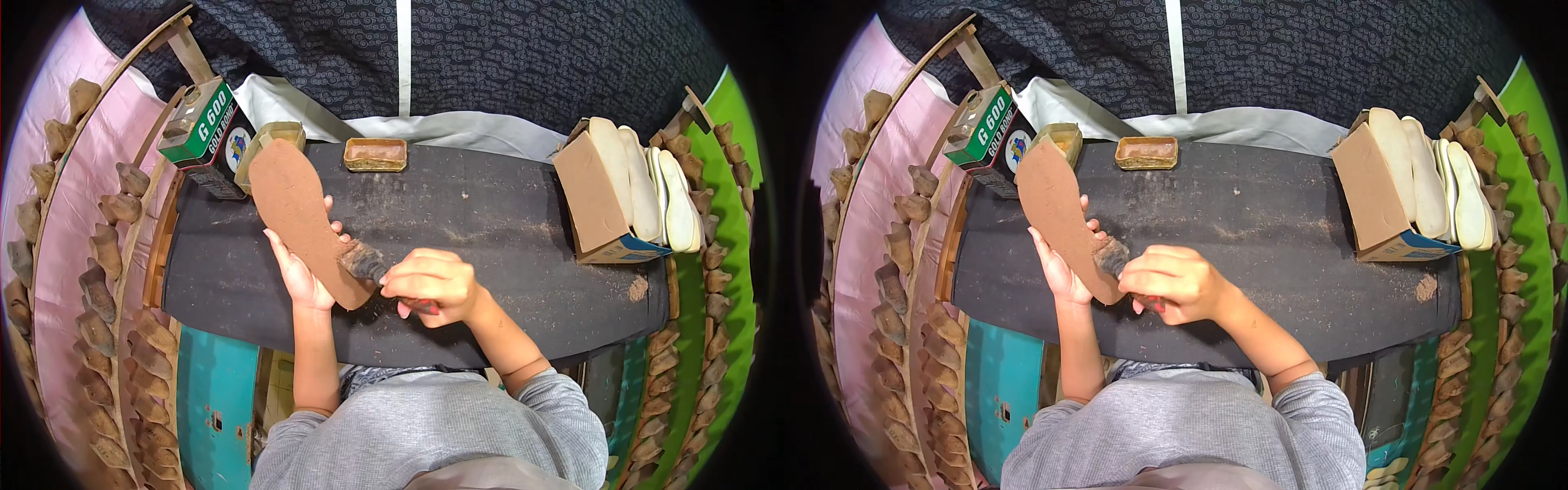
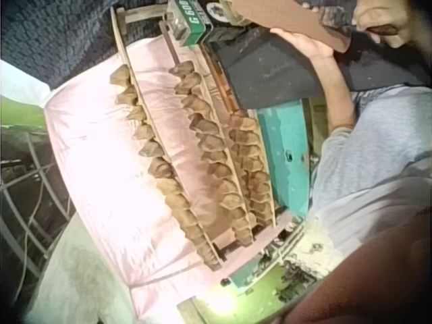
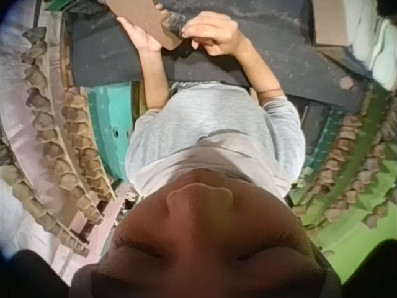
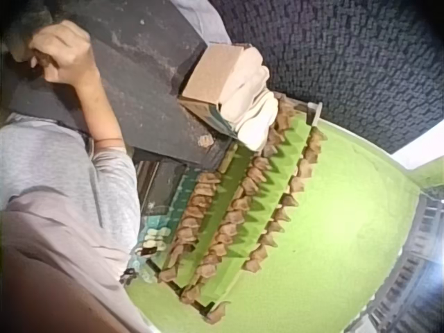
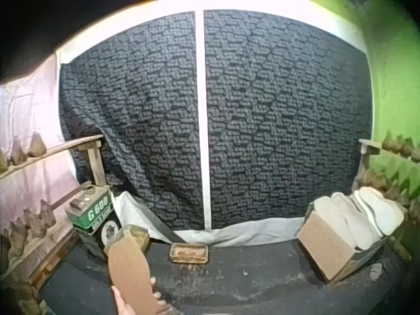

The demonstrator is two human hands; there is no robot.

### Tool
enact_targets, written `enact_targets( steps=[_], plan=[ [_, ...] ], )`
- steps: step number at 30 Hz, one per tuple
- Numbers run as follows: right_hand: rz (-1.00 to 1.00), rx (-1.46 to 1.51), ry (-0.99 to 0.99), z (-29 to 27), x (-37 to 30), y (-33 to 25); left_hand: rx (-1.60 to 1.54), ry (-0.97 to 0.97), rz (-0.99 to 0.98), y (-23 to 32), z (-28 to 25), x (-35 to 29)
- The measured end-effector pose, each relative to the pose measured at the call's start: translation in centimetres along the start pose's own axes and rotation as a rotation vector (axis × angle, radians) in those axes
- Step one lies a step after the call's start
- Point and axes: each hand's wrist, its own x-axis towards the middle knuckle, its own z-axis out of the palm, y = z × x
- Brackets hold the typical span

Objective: The person retrieves shoe insoles, applies adhesive over their surfaces using a brush, and places the glued insoles into a basket.

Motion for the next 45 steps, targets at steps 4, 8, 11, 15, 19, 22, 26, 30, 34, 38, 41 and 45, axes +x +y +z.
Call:
enact_targets(
  steps=[4,8,11,15,19,22,26,30,34,38,41,45],
  plan=[
    [0.045,0.092,-0.043,1.2,-1.2,-0.6,0.043,0.029,0.096,1.1,-0.6,0.6],
    [0.094,0.16,-0.043,1.0,-1.4,-0.4,0.087,0.048,0.141,1.2,0.1,0.9],
    [0.033,0.174,0.096,1.1,-0.7,-0.2,0.123,0.009,0.125,1.0,0.2,0.6],
    [-0.025,-0.039,0.098,1.6,0.1,0.2,0.123,0.028,0.1,-0.1,0.6,0.2],
    [0.03,-0.043,0.079,1.9,-0.7,0.1,0.171,0.055,0.134,0.4,-0.1,0.3],
    [0.178,0.019,0.144,1.7,-2.0,0.0,0.159,0.065,0.14,0.8,-0.5,0.2],
    [0.2,0.036,0.152,1.4,-1.6,-0.3,0.147,0.032,0.154,0.6,-0.1,0.2],
    [0.078,0.024,0.199,1.8,-1.3,0.1,0.128,0.029,0.149,0.3,1.0,0.2],
    [0.072,0.055,0.125,2.2,-2.4,-0.2,0.119,0.034,0.199,0.8,0.4,0.9],
    [0.083,0.143,-0.016,2.2,-2.8,-0.8,0.143,0.037,0.247,1.3,0.5,1.0],
    [0.068,0.113,0.024,1.4,-2.5,-0.8,0.171,0.018,0.288,1.4,0.7,1.1],
    [0.009,0.121,0.088,1.4,-1.8,-1.1,0.199,0.032,0.315,1.2,1.2,1.1]
  ],
)
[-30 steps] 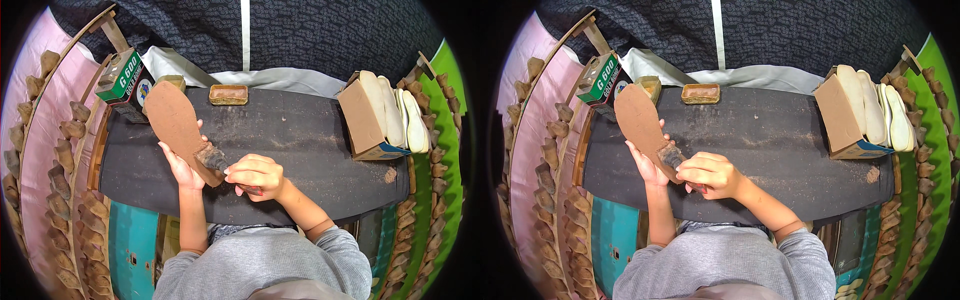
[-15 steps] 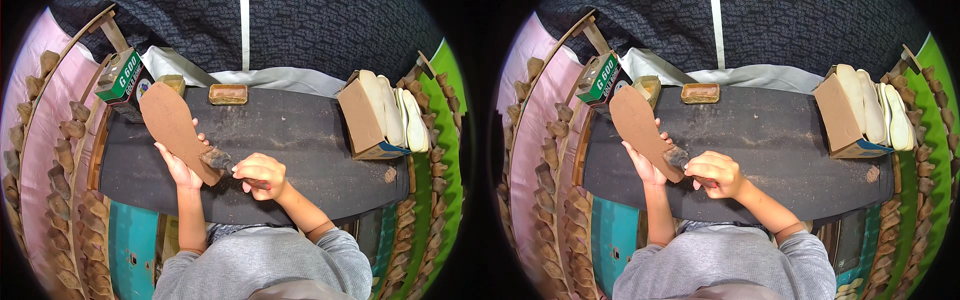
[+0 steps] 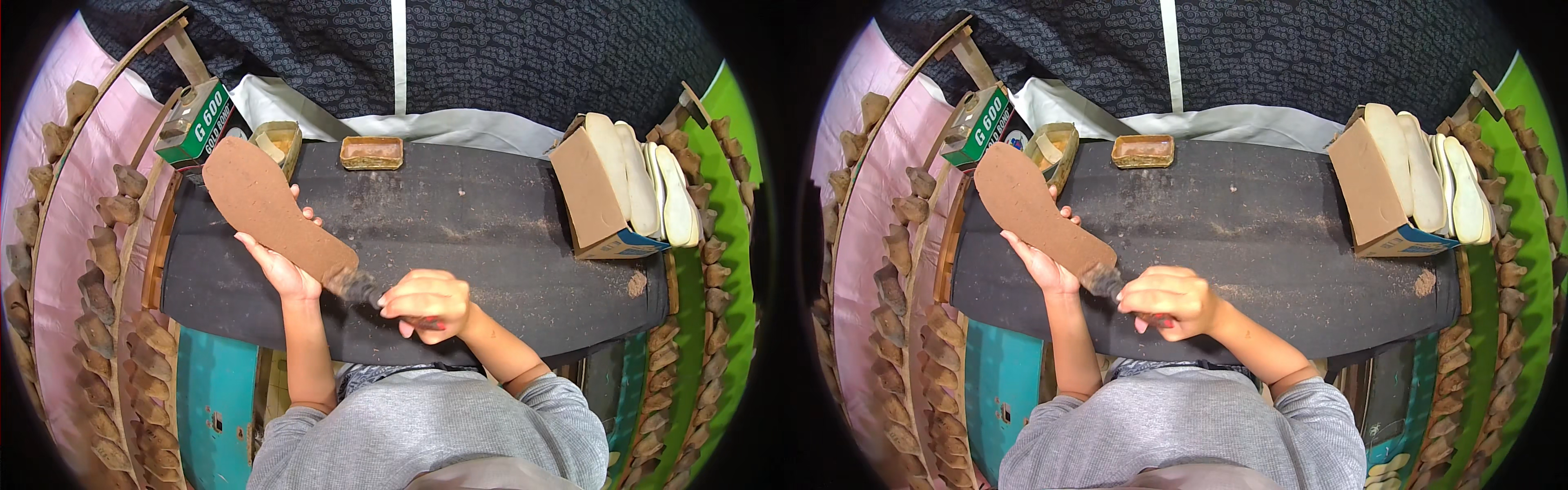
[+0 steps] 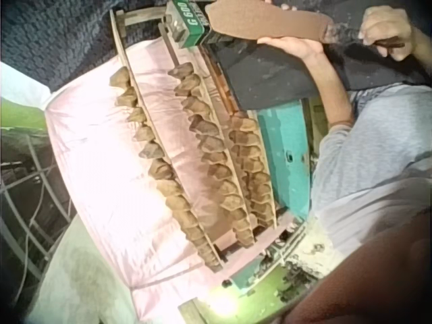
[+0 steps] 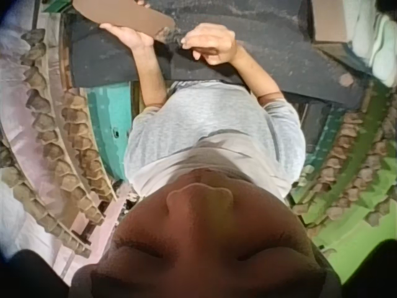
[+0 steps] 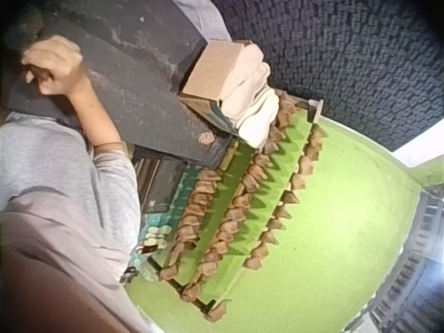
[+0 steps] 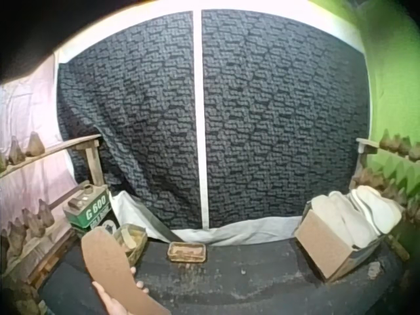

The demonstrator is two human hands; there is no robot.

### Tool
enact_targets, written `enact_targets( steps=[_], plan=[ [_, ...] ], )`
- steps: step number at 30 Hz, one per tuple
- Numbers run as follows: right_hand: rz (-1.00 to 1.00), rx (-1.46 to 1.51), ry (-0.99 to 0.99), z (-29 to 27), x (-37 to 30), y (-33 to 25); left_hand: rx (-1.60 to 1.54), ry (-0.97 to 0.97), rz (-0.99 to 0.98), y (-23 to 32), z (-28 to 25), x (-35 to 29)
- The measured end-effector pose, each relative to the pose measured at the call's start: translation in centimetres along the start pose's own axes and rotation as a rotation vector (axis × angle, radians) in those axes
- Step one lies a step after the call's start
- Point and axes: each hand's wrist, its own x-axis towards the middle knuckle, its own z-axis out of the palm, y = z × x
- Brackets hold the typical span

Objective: The person retrieves shoe insoles, applies adhesive over their surfaces using a brush, and places the glued insoles into a basket.

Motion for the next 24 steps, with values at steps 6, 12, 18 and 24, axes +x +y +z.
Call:
enact_targets(
  steps=[6,12,18,24],
  plan=[
    [0.079,-0.027,-0.064,-0.8,-0.9,1.0,-0.058,-0.01,-0.029,0.3,-0.2,0.1],
    [0.062,-0.046,0.06,-0.7,-0.5,0.7,-0.007,0.009,0.012,0.6,-1.0,0.1],
    [0.087,0.007,-0.028,-0.2,-1.1,0.9,-0.056,-0.003,-0.015,0.5,-0.8,0.1],
    [0.062,-0.106,0.055,-1.2,-0.6,1.3,-0.079,-0.005,-0.011,0.8,-1.4,0.2]
  ],
)
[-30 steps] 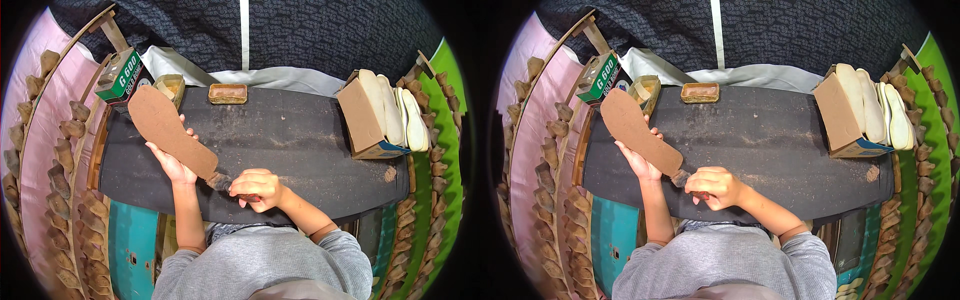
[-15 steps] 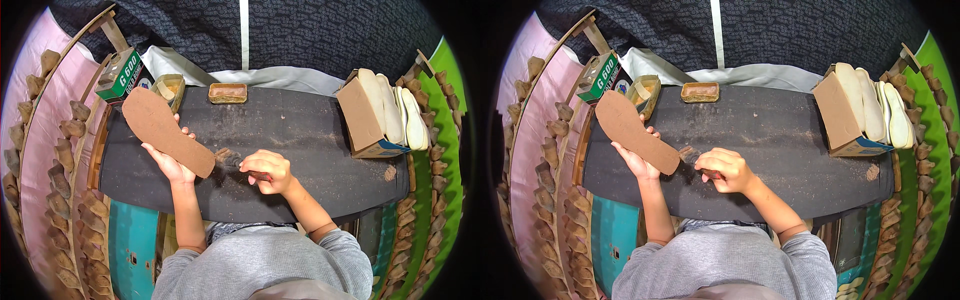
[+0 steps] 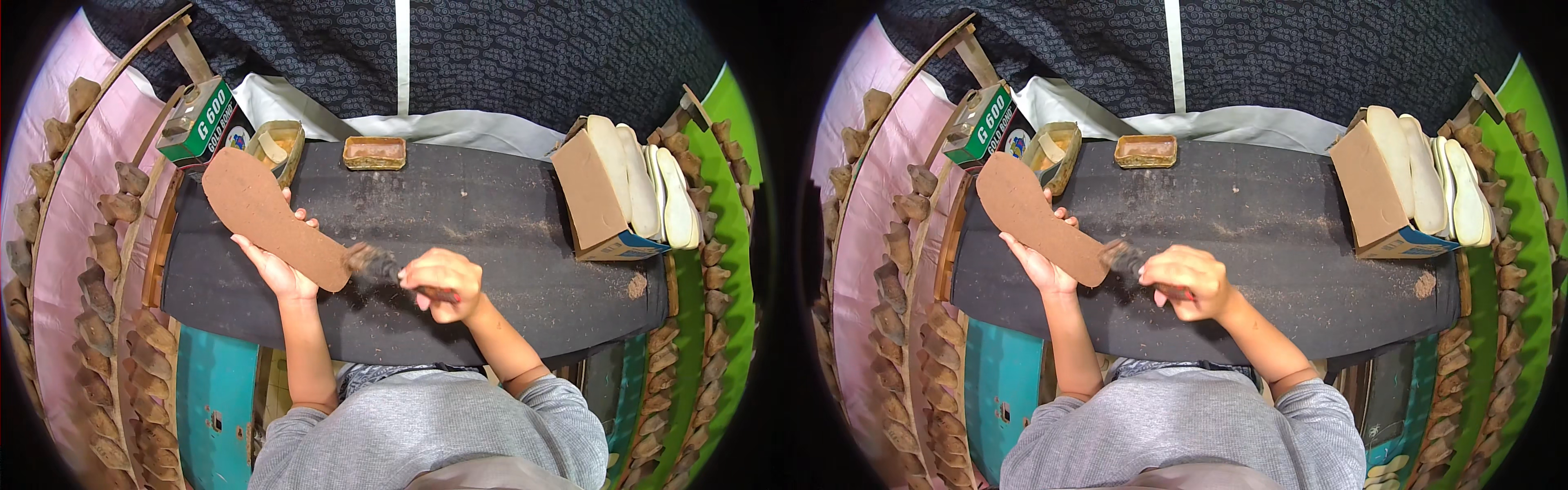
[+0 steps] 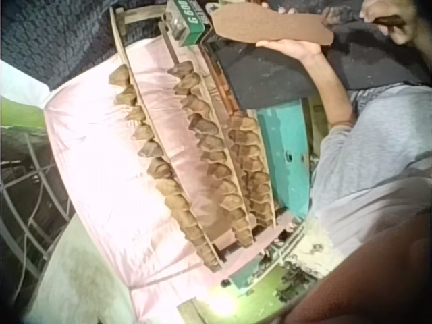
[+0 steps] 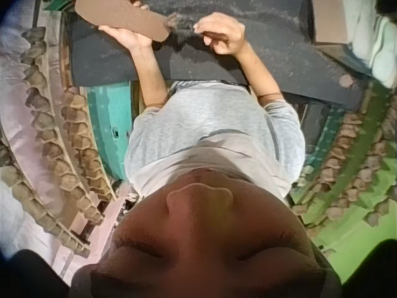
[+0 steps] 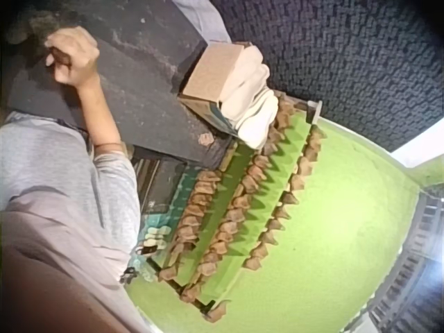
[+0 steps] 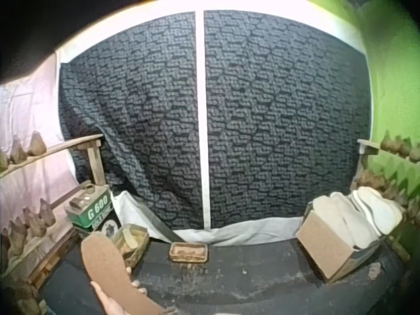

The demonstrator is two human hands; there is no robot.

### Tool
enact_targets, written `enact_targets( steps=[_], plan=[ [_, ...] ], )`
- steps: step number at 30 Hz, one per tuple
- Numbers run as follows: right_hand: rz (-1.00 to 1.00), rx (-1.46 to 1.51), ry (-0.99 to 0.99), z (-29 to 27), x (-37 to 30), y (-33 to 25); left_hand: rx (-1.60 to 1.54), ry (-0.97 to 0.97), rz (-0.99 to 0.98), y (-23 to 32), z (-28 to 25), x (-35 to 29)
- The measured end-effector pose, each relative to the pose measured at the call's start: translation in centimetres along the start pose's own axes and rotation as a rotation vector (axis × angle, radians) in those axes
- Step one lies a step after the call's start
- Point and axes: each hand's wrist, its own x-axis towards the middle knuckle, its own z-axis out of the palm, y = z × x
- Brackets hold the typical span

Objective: The person retrieves shoe insoles, applies adhesive over their surfaces using a brush, and places the glued insoles into a basket.

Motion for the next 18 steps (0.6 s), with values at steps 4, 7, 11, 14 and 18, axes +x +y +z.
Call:
enact_targets(
  steps=[4,7,11,14,18],
  plan=[
    [-0.045,0.152,-0.14,0.9,-0.3,-1.5,-0.048,-0.022,-0.021,-0.1,0.0,0.0],
    [0.01,0.04,-0.089,0.4,-0.4,-0.1,-0.066,-0.028,-0.03,-0.1,0.0,0.1],
    [0.064,-0.082,0.081,-0.3,0.2,0.5,-0.043,-0.039,-0.003,0.0,-0.3,-0.1],
    [0.021,0.004,0.088,-0.1,0.7,-0.3,-0.039,-0.052,-0.001,-0.2,-0.4,-0.2],
    [0.04,0.061,-0.072,1.1,-0.4,-0.3,-0.082,-0.021,-0.005,-0.2,0.1,0.0]
  ],
)
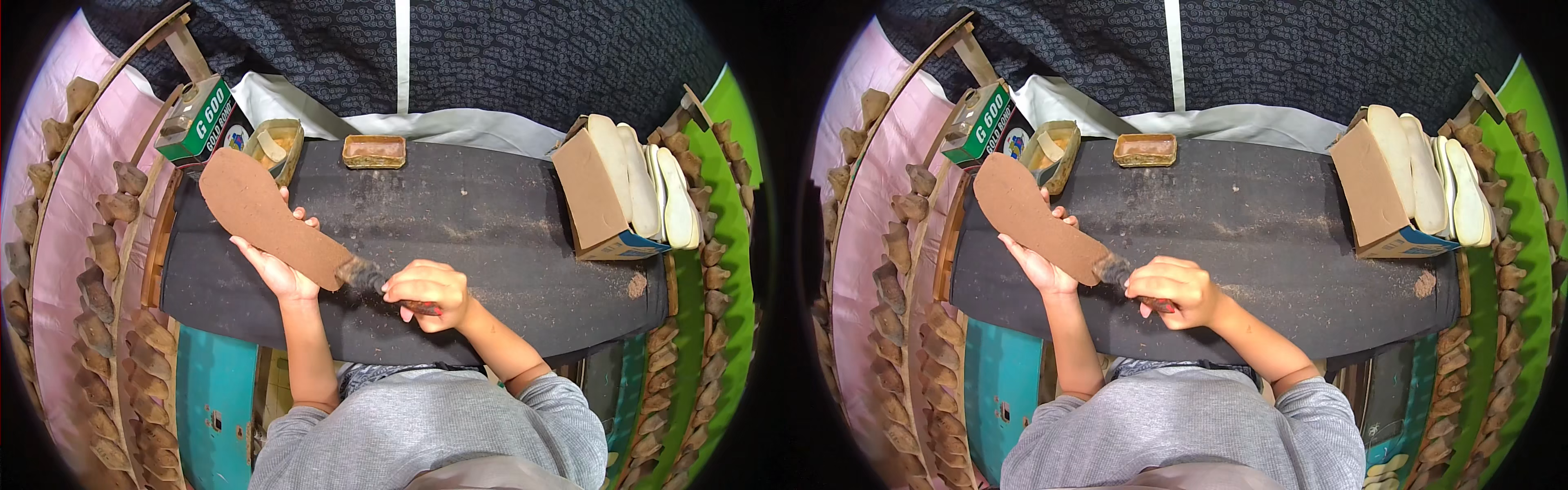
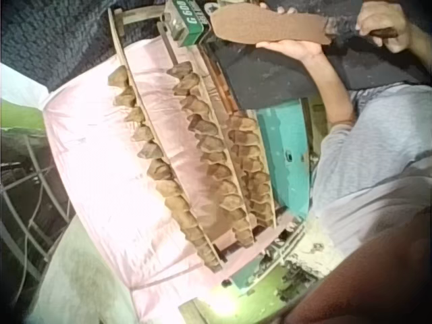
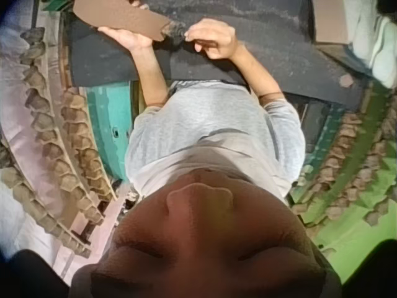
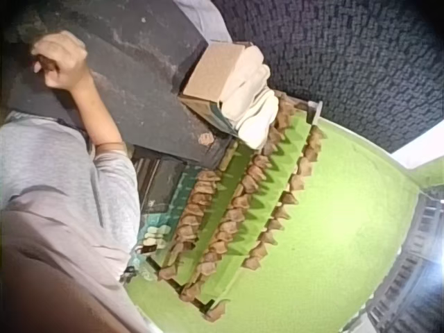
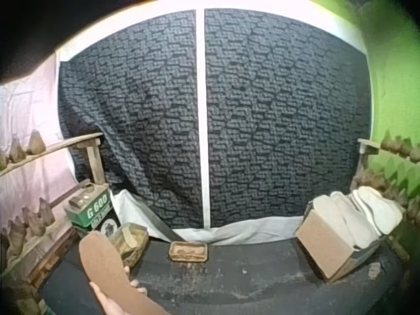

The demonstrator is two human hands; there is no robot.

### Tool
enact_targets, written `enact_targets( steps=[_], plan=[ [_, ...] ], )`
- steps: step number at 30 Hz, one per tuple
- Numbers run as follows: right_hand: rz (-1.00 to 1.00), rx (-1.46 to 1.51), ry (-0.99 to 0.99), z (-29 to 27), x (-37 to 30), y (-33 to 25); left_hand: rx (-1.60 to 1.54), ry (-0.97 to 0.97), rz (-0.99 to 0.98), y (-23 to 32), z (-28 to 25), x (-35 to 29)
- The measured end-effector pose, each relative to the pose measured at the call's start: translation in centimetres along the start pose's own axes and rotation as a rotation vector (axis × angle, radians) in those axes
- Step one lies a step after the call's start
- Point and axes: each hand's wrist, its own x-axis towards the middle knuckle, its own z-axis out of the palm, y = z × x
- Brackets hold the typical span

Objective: The person retrieves shoe insoles, applies adhesive over their surfaces using a brush, and places the glued insoles into a basket.

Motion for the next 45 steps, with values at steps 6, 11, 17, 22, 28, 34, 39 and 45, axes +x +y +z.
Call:
enact_targets(
  steps=[6,11,17,22,28,34,39,45],
  plan=[
    [0.033,0.011,0.052,-0.5,0.0,0.3,0.056,0.029,0.021,-0.1,-0.2,-0.2],
    [0.03,-0.07,0.089,-0.5,0.4,0.8,0.029,-0.029,0.019,-0.4,-0.2,0.0],
    [0.073,0.069,0.02,0.0,-0.1,0.0,0.024,-0.011,0.009,-0.5,-0.5,0.0],
    [0.038,-0.04,0.105,-1.0,0.5,0.3,-0.003,-0.018,-0.002,-0.5,-0.5,0.0],
    [0.068,0.118,-0.035,0.1,-0.2,-0.3,0.01,-0.008,-0.032,-0.9,-0.5,-0.1],
    [-0.032,-0.169,0.204,-1.6,1.9,-0.9,0.053,0.067,-0.155,-1.9,0.6,-0.9],
    [-0.162,-0.131,-0.01,-0.3,2.1,-0.7,0.134,0.076,-0.29,-3.3,1.7,-1.9],
    [-0.094,-0.06,-0.14,0.7,0.1,-1.8,0.173,0.11,-0.238,-2.3,0.3,-1.0]
  ],
)
